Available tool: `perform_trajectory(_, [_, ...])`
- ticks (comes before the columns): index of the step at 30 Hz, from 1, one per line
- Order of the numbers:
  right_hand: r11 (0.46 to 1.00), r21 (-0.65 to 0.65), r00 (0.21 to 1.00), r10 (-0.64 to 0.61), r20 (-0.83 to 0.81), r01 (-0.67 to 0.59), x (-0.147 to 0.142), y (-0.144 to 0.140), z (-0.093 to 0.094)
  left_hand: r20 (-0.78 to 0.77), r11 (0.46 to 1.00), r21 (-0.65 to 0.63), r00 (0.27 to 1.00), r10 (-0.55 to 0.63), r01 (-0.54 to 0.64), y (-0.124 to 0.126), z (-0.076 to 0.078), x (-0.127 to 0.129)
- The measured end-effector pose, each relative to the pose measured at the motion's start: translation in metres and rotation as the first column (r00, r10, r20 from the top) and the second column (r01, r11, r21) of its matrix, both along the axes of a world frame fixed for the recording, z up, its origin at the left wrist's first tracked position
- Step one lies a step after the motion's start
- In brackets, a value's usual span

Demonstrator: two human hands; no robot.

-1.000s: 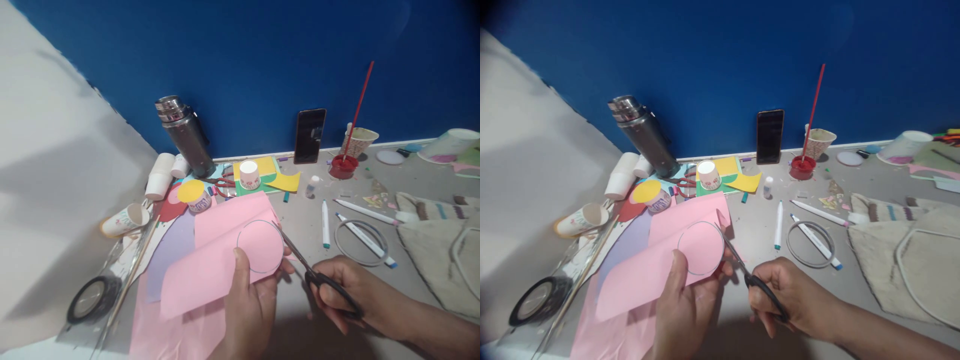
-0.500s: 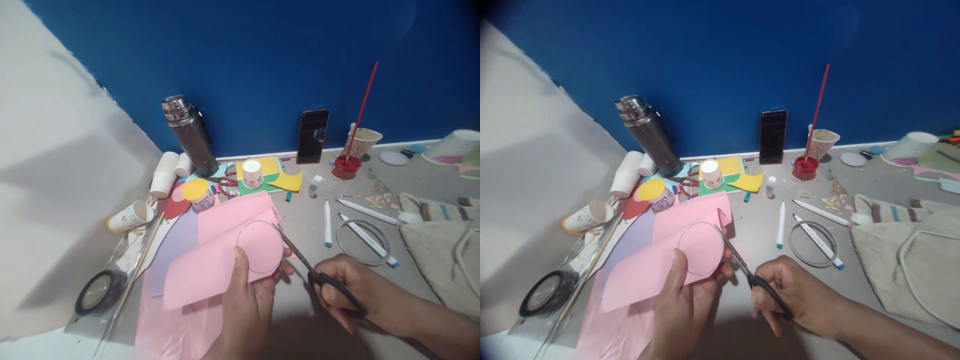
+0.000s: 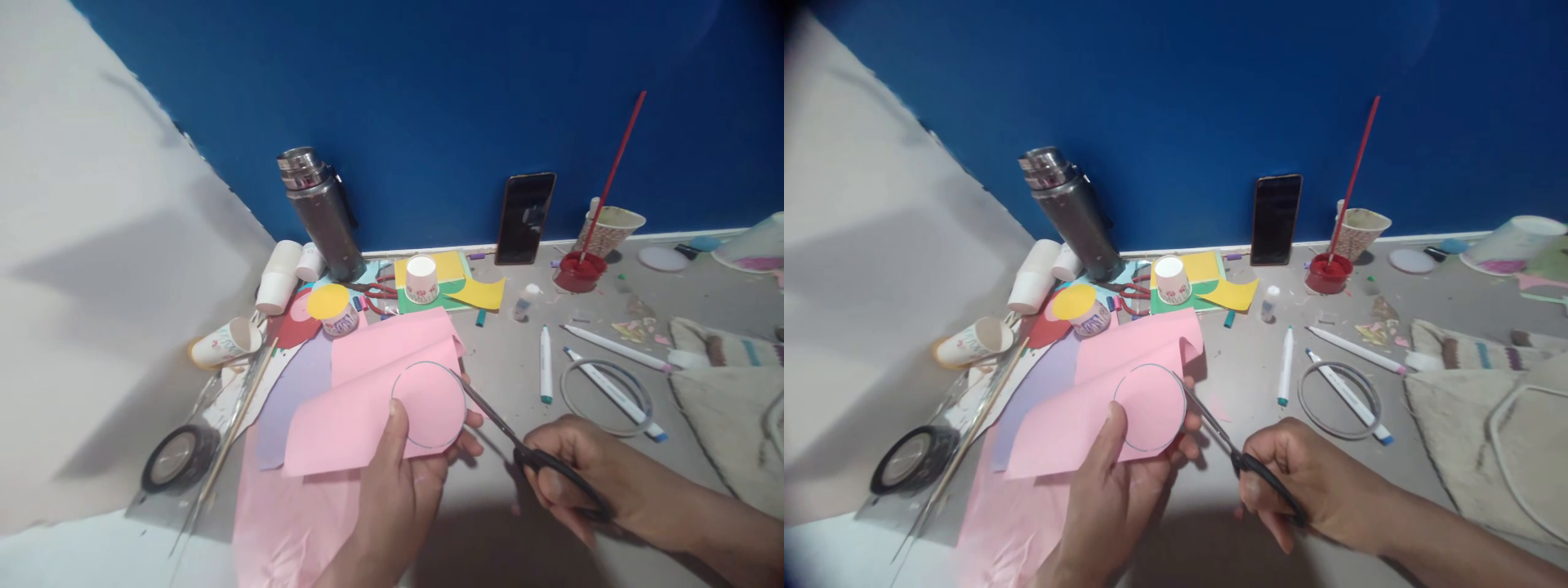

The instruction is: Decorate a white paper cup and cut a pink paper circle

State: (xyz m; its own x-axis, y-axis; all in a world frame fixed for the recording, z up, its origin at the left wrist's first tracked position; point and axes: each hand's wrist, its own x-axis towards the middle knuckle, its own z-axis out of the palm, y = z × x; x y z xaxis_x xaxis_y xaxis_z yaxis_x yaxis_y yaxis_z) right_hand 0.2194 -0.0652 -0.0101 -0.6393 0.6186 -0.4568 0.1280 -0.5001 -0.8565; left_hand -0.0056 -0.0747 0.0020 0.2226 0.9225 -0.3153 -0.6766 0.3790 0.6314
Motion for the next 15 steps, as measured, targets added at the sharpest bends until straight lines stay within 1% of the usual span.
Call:
perform_trajectory(5, [0.999,0.029,1.000,0.014,0.018,-0.015,-0.0004,0.0001,0.0018,0.012,0.999,0.028,1.000,-0.016,0.016,-0.0001,-0.0002,-0.0019])
perform_trajectory(10, [1.000,-0.019,0.999,0.015,0.029,-0.014,-0.0002,-0.0005,0.0011,-0.012,0.998,0.026,0.999,-0.050,0.050,-0.0048,-0.0035,-0.0014])
perform_trajectory(15, [0.999,-0.040,1.000,0.016,0.020,-0.015,0.0018,-0.0021,-0.0011,-0.027,0.996,0.006,0.996,-0.090,0.090,-0.0079,-0.0048,-0.0019])
